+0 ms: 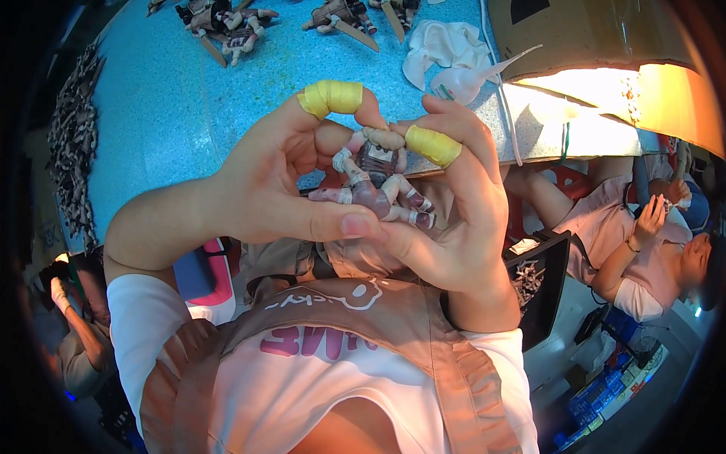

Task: The person assembles toy figurines by applying glue to pieces using a squeeze bottle and pressing the components together by hand.

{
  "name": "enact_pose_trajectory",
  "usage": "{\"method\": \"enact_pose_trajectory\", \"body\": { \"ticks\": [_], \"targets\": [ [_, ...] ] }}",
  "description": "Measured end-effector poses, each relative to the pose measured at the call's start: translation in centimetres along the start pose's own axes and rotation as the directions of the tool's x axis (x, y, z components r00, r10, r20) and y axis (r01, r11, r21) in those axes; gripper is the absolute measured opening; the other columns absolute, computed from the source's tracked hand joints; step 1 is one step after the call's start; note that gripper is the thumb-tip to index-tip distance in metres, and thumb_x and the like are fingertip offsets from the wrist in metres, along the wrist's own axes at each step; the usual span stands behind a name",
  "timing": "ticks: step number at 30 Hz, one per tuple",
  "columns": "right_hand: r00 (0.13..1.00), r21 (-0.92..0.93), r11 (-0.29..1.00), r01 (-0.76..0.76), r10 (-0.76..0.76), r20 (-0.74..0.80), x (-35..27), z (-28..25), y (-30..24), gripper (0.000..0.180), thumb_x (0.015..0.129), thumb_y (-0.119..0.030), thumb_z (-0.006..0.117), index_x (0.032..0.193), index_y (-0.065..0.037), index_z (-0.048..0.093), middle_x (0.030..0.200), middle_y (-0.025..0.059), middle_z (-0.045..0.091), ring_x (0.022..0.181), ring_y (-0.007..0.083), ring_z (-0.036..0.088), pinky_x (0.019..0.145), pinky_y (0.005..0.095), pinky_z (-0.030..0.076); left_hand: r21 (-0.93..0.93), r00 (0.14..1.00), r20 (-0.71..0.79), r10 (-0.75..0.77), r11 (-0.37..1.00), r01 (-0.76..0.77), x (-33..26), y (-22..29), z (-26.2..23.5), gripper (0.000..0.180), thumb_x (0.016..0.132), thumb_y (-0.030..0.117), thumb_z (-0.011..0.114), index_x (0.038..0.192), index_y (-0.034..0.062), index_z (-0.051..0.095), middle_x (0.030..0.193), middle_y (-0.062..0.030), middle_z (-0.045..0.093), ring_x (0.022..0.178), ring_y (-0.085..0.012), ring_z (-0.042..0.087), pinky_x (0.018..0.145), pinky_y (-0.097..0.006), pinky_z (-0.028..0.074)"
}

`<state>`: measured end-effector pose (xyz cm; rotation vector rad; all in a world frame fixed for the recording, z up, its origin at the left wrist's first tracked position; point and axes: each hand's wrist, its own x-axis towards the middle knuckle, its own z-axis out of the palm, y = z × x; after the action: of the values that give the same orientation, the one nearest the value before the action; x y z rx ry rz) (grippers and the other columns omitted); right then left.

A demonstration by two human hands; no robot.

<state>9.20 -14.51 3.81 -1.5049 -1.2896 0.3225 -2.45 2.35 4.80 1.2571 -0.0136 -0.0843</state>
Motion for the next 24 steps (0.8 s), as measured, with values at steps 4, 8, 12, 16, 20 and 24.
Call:
{"method": "enact_pose_trajectory", "body": {
  "ticks": [4, 8, 12, 16, 20, 24],
  "targets": [
    [1.000, 0.017, 1.000, -0.012, 0.013, -0.008, 0.0, 0.1, -0.2, 0.065, 0.064, -0.022, 0.082, 0.113, 0.008, 0.050, 0.118, 0.0180, 0.044, 0.116, 0.0311, 0.043, 0.093, 0.0380, 0.042, -0.010, 1.000, 0.009, -0.013, 1.000, 0.013, 0.0, -0.1, 0.0, 0.064, 0.076, 0.004, 0.071, 0.127, 0.0060, 0.031, 0.118, -0.0142, 0.054, 0.101, -0.0174, 0.057, 0.088, -0.031, 0.045],
    [0.979, 0.255, 0.963, -0.093, 0.136, -0.155, 0.1, 1.9, -1.2, 0.064, 0.067, -0.013, 0.078, 0.119, 0.007, 0.046, 0.120, 0.0169, 0.045, 0.114, 0.0268, 0.046, 0.094, 0.0381, 0.041, -0.094, 0.989, -0.019, 0.145, 0.985, -0.146, 0.2, -1.1, 0.2, 0.068, 0.081, 0.000, 0.064, 0.135, 0.0069, 0.024, 0.125, -0.0136, 0.049, 0.110, -0.0183, 0.051, 0.093, -0.033, 0.041],
    [0.917, 0.610, 0.761, -0.222, 0.375, -0.134, -0.5, 1.8, -1.4, 0.063, 0.072, 0.000, 0.071, 0.125, 0.006, 0.039, 0.119, 0.0151, 0.047, 0.112, 0.0239, 0.048, 0.095, 0.0383, 0.041, 0.070, 0.972, -0.006, 0.236, 0.969, -0.235, 0.3, -2.2, 0.1, 0.072, 0.083, -0.002, 0.058, 0.140, 0.0085, 0.015, 0.127, -0.0130, 0.047, 0.113, -0.0174, 0.048, 0.094, -0.032, 0.039],
    [0.985, -0.133, 0.991, 0.027, -0.049, -0.163, -0.2, 1.2, -0.2, 0.050, 0.067, 0.007, 0.068, 0.115, 0.005, 0.052, 0.112, 0.0188, 0.051, 0.100, 0.0262, 0.056, 0.084, 0.0334, 0.047, -0.201, 0.990, -0.006, 0.141, 0.970, -0.139, 0.5, -1.4, 0.3, 0.070, 0.086, 0.000, 0.051, 0.141, 0.0099, 0.010, 0.126, -0.0117, 0.046, 0.109, -0.0160, 0.049, 0.092, -0.031, 0.040],
    [0.970, -0.310, 0.943, 0.122, -0.180, -0.166, 0.7, 1.7, 0.3, 0.044, 0.064, 0.006, 0.070, 0.106, 0.004, 0.059, 0.108, 0.0194, 0.053, 0.092, 0.0270, 0.059, 0.074, 0.0320, 0.051, -0.373, 0.996, -0.019, 0.084, 0.924, -0.085, 1.1, -1.5, -0.1, 0.068, 0.087, 0.001, 0.049, 0.141, 0.0099, 0.010, 0.121, -0.0079, 0.048, 0.107, -0.0150, 0.050, 0.091, -0.030, 0.041],
    [0.980, -0.370, 0.925, 0.082, -0.143, -0.141, 1.3, 2.3, -0.1, 0.044, 0.063, 0.005, 0.071, 0.106, 0.002, 0.060, 0.106, 0.0184, 0.055, 0.090, 0.0280, 0.060, 0.071, 0.0315, 0.051, -0.365, 0.997, -0.056, 0.047, 0.929, -0.064, 1.0, -1.3, -1.1, 0.069, 0.085, 0.000, 0.052, 0.140, 0.0093, 0.012, 0.117, -0.0063, 0.049, 0.105, -0.0139, 0.050, 0.091, -0.029, 0.041]
  ]
}}
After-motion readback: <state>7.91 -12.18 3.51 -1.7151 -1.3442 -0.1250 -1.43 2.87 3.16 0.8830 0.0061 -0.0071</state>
